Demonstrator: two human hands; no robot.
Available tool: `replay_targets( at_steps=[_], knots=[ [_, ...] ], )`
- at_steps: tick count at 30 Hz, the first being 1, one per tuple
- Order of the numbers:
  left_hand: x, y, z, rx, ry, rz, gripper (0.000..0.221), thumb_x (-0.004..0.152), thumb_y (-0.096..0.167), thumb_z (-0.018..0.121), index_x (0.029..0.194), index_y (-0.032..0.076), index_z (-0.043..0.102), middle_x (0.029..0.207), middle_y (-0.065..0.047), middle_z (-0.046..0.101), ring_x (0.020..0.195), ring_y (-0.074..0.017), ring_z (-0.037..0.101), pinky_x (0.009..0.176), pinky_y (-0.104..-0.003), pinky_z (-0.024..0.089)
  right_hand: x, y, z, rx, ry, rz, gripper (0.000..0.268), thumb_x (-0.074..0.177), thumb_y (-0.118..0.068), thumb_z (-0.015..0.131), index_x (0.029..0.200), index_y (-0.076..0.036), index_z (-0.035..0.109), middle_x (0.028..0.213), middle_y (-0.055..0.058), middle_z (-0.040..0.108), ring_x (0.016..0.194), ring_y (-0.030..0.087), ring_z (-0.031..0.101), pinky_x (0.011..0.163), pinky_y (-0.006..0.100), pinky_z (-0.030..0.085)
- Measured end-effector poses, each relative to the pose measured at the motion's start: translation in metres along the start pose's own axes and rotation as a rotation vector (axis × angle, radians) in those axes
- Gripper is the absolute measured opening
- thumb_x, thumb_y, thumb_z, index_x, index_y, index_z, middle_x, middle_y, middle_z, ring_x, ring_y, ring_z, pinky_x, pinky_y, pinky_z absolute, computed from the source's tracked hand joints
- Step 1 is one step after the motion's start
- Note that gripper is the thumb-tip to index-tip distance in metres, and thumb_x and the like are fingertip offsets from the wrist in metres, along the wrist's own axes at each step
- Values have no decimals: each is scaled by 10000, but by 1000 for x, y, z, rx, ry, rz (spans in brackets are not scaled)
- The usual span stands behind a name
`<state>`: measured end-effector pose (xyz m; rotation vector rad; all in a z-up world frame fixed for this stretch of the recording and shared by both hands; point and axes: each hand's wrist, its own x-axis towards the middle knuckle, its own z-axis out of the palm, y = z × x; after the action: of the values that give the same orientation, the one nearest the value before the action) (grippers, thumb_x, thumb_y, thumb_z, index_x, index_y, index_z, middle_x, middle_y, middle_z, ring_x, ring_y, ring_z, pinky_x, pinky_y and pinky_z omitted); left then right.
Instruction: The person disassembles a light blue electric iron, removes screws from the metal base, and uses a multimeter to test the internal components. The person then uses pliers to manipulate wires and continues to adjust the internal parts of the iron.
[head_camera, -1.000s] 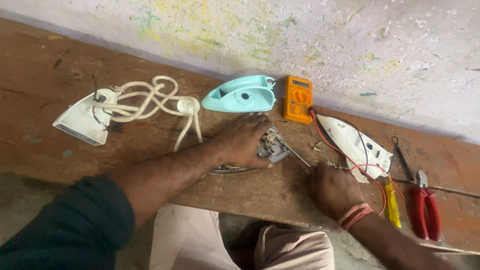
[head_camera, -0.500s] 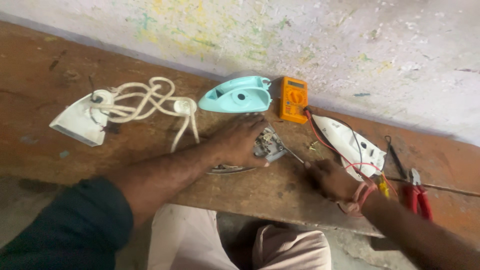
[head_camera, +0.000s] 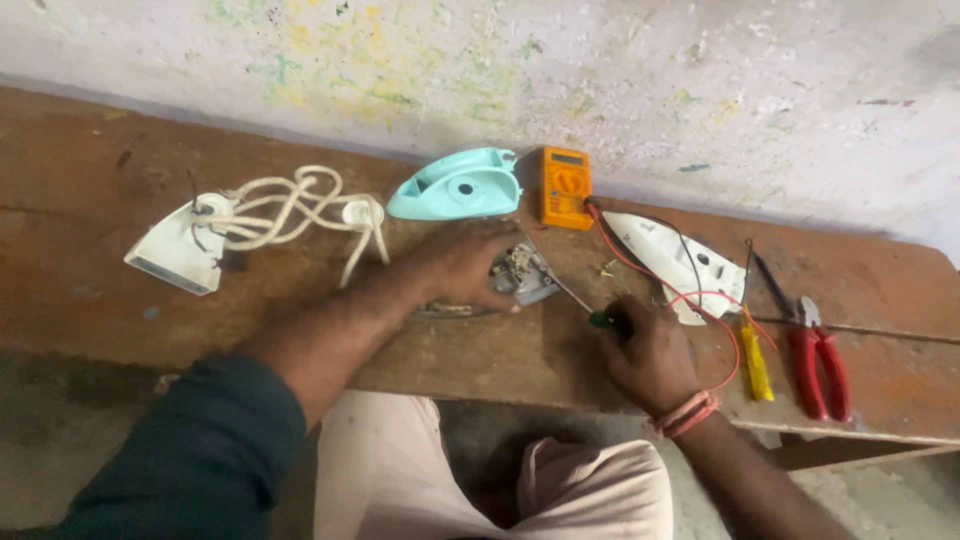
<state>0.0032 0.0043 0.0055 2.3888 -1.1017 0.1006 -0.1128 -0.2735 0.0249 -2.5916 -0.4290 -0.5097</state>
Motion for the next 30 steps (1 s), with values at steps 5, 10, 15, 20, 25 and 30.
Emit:
replay_targets(
  at_steps=[5,10,15,20,25,30],
  knots=[
    [4,20,-1,125,-25,-97,1021,639,437,903,1451,7,458,1434,-238,515,1312,-402,510,1090,-496,431,-23,2,-17,141,-8,130,290,861,-197,733,1098,-32,719,971,174,742,815,320,736,689,398,575],
    [-11,40,16,247,268,120,877,721,393,858,1410,-9,494,1452,-263,503,1323,-427,497,1043,-591,431,-64,54,-57,-54,380,131,235,1021,-169,727,1197,-17,692,1095,152,723,907,240,713,776,333,569],
    [-16,94,55,65,328,586,642,1061,221,760,1533,-84,450,1484,-211,519,1451,-371,484,1233,-521,443,-108,132,-90,-475,437,243,298,1075,-297,797,1129,-27,684,1081,165,670,980,324,627,907,421,512],
    [14,129,81,183,369,386,460,873,222,667,1282,24,592,1266,-183,637,1284,-393,579,1157,-596,397,-114,198,-99,-604,266,482,565,893,-471,828,1220,-29,700,1170,265,689,1077,412,668,963,521,525],
    [22,125,85,319,202,343,300,957,252,599,1198,74,614,1205,-143,661,1140,-329,632,964,-506,512,-115,248,-95,-463,68,665,799,819,-557,813,1445,-85,657,1248,223,738,1098,432,701,897,547,540],
    [24,124,92,398,278,381,315,957,252,616,1205,59,609,1174,-140,682,1055,-303,665,843,-453,570,-113,246,-94,-438,121,664,657,830,-476,845,1290,-34,684,1111,227,765,1020,422,726,900,520,555]
  ],
)
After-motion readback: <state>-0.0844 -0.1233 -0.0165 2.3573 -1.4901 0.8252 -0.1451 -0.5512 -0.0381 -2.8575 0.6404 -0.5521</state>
